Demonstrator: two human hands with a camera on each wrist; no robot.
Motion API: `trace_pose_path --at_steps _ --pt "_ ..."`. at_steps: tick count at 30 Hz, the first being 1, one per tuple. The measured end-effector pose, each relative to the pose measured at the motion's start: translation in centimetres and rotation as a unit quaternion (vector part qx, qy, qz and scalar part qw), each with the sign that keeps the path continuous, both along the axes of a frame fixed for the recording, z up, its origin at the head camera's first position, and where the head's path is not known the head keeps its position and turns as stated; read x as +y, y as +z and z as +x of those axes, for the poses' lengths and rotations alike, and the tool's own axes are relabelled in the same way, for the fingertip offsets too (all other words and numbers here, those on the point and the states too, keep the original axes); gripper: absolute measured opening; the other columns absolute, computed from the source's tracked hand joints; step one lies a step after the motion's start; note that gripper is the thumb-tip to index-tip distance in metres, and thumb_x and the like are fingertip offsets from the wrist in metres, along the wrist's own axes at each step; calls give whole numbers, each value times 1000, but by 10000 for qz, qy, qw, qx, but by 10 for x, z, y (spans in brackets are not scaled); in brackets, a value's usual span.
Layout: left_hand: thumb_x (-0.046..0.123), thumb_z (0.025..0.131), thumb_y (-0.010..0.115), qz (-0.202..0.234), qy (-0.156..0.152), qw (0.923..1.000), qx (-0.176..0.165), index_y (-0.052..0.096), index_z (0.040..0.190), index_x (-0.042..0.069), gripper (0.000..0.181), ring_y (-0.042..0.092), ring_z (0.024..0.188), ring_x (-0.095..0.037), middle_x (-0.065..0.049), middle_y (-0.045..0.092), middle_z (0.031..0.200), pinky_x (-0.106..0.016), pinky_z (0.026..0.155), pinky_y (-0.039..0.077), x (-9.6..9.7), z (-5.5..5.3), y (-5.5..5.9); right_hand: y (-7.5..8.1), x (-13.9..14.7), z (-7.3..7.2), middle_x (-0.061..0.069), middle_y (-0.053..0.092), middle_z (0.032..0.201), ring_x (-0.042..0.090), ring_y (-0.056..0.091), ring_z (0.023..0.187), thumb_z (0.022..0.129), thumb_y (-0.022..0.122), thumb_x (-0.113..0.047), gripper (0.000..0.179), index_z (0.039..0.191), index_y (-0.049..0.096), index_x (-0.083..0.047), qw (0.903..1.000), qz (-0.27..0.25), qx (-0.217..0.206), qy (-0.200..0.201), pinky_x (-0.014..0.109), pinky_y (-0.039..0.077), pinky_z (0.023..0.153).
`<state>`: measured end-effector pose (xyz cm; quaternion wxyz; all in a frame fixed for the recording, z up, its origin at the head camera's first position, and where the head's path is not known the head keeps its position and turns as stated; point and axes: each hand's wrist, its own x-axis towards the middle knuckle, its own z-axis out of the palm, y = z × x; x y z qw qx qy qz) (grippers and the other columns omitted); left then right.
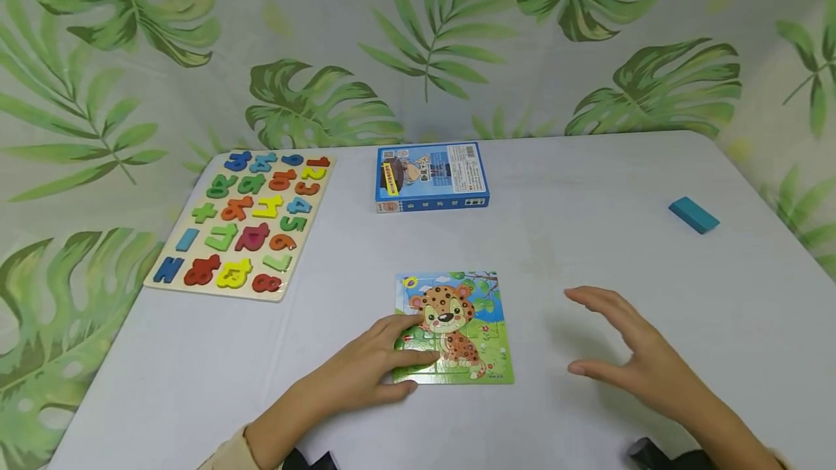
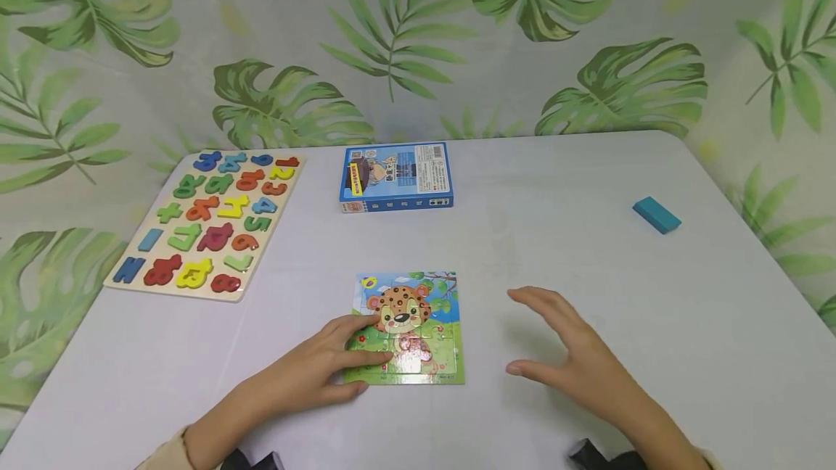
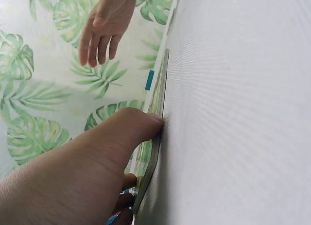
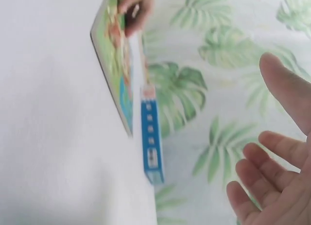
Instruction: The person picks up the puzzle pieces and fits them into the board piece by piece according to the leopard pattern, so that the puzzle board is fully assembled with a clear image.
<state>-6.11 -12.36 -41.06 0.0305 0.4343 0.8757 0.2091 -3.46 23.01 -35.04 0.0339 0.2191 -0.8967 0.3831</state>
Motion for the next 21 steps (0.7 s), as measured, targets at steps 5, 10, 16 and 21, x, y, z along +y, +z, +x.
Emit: trace_pose_path --at_steps 5,10,16,21 --pt "37 83 60 -54 33 10000 -35 56 123 33 40 24 129 -25 -7 29 142 -41 100 29 0 0 -1 -2 28 18 -3 39 131 0 32 115 66 78 -5 81 136 39 -17 9965 -287 -368 -690 75 26 65" --pt "37 83 60 -43 30 10000 -25 55 123 33 40 24 129 -25 -7 29 142 -41 100 29 0 0 -1 -18 52 30 -5 38 133 -3 30 114 67 78 -5 81 137 38 -17 9928 -147 -374 -1131 72 25 77" --pt "36 83 60 38 -12 10000 70 55 124 33 41 26 128 -28 -8 28 142 -43 98 32 -1 0 -2 -39 72 35 -12 41 127 -5 31 110 65 79 -5 78 133 42 -11 9930 219 31 -1161 3 19 85" --pt "36 83 61 22 4 10000 -9 55 124 33 41 25 128 -27 -8 27 142 -43 99 31 -1 0 -2 -54 85 34 -18 36 126 -13 25 113 65 79 -9 79 134 40 -8 9937 515 48 -994 1 17 84"
